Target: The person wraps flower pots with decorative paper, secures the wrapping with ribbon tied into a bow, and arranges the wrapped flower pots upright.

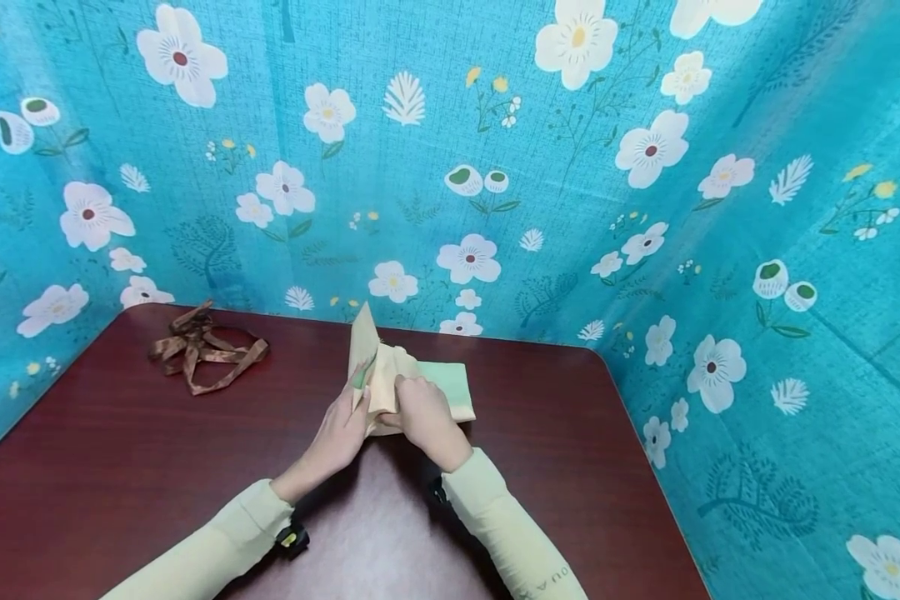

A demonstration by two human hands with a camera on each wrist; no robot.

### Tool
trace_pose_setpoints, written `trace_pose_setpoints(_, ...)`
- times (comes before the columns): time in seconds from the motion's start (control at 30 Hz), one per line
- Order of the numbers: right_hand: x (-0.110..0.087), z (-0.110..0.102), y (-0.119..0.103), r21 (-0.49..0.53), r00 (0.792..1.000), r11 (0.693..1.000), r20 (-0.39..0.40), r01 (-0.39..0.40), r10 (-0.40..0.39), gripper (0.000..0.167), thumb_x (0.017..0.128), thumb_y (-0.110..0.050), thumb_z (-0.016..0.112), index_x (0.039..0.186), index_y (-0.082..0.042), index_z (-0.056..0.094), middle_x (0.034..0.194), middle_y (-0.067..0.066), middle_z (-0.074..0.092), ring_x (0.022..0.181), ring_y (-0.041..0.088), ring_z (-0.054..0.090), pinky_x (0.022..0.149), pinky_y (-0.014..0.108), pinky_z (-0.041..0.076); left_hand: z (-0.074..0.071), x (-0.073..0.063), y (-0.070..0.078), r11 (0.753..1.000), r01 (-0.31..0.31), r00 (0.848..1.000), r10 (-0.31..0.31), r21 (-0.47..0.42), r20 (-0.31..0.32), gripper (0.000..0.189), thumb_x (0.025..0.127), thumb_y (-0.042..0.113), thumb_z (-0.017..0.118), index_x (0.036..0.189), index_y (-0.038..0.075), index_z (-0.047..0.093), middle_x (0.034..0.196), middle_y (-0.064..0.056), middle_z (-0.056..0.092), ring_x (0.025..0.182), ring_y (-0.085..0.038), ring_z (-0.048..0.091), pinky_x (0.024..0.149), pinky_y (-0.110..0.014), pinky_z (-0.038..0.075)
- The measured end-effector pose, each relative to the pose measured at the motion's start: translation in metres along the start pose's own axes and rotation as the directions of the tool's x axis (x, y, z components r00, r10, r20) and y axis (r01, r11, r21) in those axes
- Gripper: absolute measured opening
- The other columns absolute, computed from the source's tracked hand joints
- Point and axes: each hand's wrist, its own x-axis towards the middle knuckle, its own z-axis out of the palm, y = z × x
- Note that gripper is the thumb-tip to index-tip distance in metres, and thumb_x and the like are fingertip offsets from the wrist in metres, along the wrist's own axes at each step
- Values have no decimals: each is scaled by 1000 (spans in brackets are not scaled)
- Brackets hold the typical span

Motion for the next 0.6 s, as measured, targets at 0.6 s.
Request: trace_pose_setpoints(0.6, 1, 0, -2, 52, 1000, 999, -3, 9, -9, 37, 75, -27, 91, 97, -9, 67, 67, -2, 60, 60, 10, 56, 54, 26, 44, 2, -1, -3, 996, -27, 997, 21, 86, 70, 59, 108, 16, 42, 163, 15, 21, 169, -21, 3, 156, -40, 3, 120, -64, 16)
